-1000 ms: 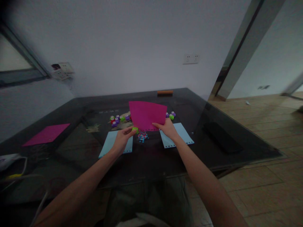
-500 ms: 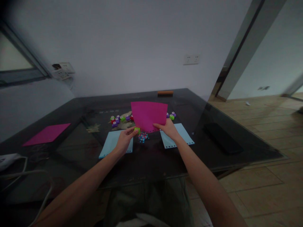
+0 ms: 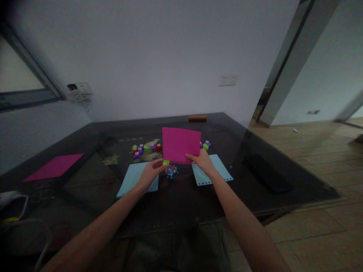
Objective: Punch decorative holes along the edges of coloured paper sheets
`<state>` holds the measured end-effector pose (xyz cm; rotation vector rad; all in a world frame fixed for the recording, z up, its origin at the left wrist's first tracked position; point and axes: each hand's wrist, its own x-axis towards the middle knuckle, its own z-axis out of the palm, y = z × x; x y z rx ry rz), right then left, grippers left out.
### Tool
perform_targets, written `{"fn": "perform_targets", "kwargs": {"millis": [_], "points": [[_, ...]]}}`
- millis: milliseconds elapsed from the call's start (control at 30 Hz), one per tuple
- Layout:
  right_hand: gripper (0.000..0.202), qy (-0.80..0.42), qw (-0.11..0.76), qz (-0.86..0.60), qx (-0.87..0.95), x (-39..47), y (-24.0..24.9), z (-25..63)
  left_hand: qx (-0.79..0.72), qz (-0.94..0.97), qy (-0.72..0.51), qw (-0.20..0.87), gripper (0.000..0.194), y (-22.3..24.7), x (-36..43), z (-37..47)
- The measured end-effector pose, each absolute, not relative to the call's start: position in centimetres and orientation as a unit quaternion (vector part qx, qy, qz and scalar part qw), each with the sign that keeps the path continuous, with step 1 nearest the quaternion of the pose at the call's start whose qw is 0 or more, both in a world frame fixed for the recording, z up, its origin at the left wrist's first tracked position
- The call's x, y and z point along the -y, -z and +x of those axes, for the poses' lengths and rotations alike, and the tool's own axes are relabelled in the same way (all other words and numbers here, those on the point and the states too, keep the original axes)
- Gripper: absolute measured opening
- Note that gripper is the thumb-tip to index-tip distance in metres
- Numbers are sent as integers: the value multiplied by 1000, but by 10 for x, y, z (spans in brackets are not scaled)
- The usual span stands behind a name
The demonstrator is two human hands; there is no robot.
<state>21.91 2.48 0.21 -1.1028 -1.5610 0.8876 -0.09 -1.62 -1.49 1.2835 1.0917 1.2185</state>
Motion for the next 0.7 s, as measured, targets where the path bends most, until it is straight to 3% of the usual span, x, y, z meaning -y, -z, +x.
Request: {"fn": "perform_targets", "kwargs": {"millis": [200, 700], "points": [[37, -350, 500, -458, 646, -30, 2, 224, -471, 578, -468, 474, 37, 18, 13, -7], [38, -356, 509, -464, 632, -31, 0, 226, -462, 747, -395, 269, 43, 20, 16, -14]]}}
